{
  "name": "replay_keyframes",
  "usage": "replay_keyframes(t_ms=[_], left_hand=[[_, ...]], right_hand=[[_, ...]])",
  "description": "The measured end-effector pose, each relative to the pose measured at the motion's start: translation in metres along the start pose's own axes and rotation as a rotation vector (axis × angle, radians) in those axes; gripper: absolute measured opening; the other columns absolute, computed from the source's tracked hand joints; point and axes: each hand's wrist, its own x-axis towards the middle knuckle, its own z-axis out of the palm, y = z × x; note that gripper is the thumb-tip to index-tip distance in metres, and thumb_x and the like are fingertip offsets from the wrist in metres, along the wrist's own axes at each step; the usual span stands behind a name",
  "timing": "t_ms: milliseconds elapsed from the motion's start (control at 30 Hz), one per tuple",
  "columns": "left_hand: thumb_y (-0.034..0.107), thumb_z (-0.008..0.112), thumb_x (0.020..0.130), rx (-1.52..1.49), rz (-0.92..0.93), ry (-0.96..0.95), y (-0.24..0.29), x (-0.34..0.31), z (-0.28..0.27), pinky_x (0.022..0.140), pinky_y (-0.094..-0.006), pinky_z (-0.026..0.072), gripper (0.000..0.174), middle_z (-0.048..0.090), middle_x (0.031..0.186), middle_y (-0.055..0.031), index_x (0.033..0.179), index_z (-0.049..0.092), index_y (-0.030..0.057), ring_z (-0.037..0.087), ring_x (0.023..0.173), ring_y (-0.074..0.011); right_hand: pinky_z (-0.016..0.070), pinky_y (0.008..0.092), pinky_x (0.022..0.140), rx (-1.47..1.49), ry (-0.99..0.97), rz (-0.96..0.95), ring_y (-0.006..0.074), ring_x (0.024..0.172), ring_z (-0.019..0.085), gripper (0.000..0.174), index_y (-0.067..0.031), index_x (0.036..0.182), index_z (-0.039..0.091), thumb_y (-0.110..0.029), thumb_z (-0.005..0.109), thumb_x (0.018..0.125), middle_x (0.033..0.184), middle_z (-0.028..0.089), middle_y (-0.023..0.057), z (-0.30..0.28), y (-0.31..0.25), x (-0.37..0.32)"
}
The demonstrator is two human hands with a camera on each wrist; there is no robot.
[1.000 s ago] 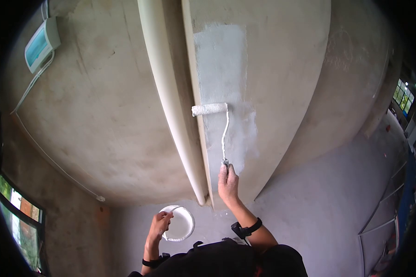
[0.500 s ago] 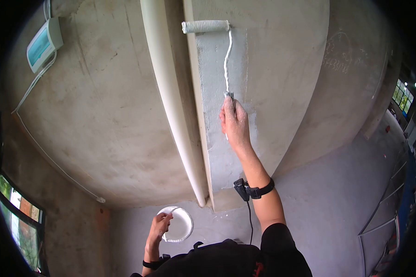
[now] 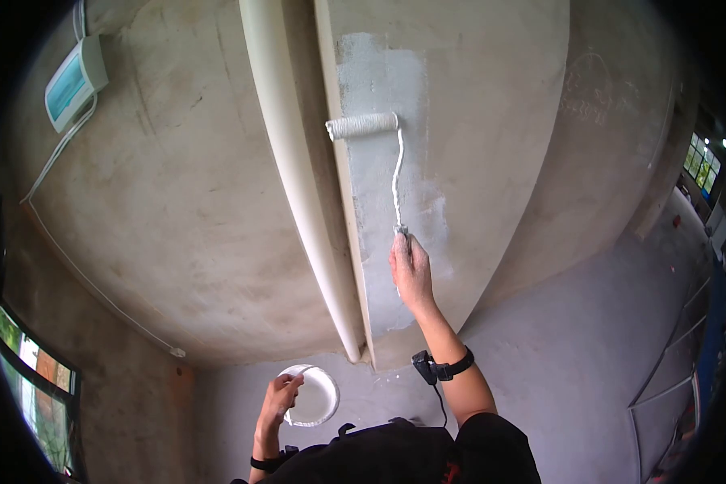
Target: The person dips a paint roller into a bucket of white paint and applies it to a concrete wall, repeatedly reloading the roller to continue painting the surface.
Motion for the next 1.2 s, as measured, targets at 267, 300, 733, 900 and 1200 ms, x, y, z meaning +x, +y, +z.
replay_keyframes(t_ms=[267,300,733,900,1200], left_hand=[[0.037,0.065,0.089,-0.028,-0.001,-0.01,-0.002,-0.002,0.0,0.047,-0.0253,0.0371,0.041,0.054,0.067,-0.0026,0.091,0.062,-0.0032,0.047,0.054,-0.0084],[0.037,0.065,0.089,-0.025,-0.003,-0.011,-0.002,-0.001,0.001,0.047,-0.0253,0.0371,0.041,0.054,0.067,-0.0026,0.091,0.062,-0.0032,0.047,0.054,-0.0084],[0.036,0.065,0.089,-0.049,0.013,0.001,-0.007,-0.005,0.005,0.047,-0.0245,0.0366,0.039,0.054,0.067,-0.0019,0.092,0.062,-0.0027,0.046,0.054,-0.0078],[0.036,0.065,0.088,-0.059,0.022,-0.005,-0.012,-0.002,0.005,0.047,-0.0244,0.0368,0.039,0.054,0.066,-0.0016,0.092,0.062,-0.0023,0.046,0.054,-0.0077],[0.038,0.065,0.089,-0.066,0.02,0.049,-0.014,-0.003,0.01,0.046,-0.0236,0.0355,0.039,0.053,0.065,-0.0004,0.09,0.062,-0.0015,0.045,0.052,-0.0065]], right_hand=[[0.0271,0.0202,0.039,-0.066,0.043,0.132,0.0037,0.044,0.035,0.039,-0.0113,0.077,0.045,-0.041,0.042,0.102,0.059,0.042,-0.004,-0.031,0.059,-0.063],[0.0272,0.0205,0.038,-0.08,0.061,0.195,0.0037,0.044,0.035,0.04,-0.0113,0.076,0.045,-0.041,0.042,0.102,0.059,0.042,-0.0042,-0.033,0.061,-0.07],[0.0296,0.0217,0.041,-0.074,0.15,0.243,0.0041,0.047,0.036,0.04,-0.0107,0.074,0.045,-0.039,0.044,0.102,0.059,0.041,-0.0042,-0.02,0.1,-0.1],[0.0297,0.0212,0.038,-0.141,0.132,0.005,0.0037,0.044,0.035,0.041,-0.0116,0.075,0.043,-0.042,0.041,0.102,0.057,0.041,-0.004,-0.005,0.064,-0.041],[0.0348,0.0256,0.041,-0.235,0.149,-0.118,0.0075,0.044,0.041,0.052,-0.0091,0.067,0.045,-0.05,0.042,0.099,0.054,0.043,-0.002,0.009,-0.031,0.042]])
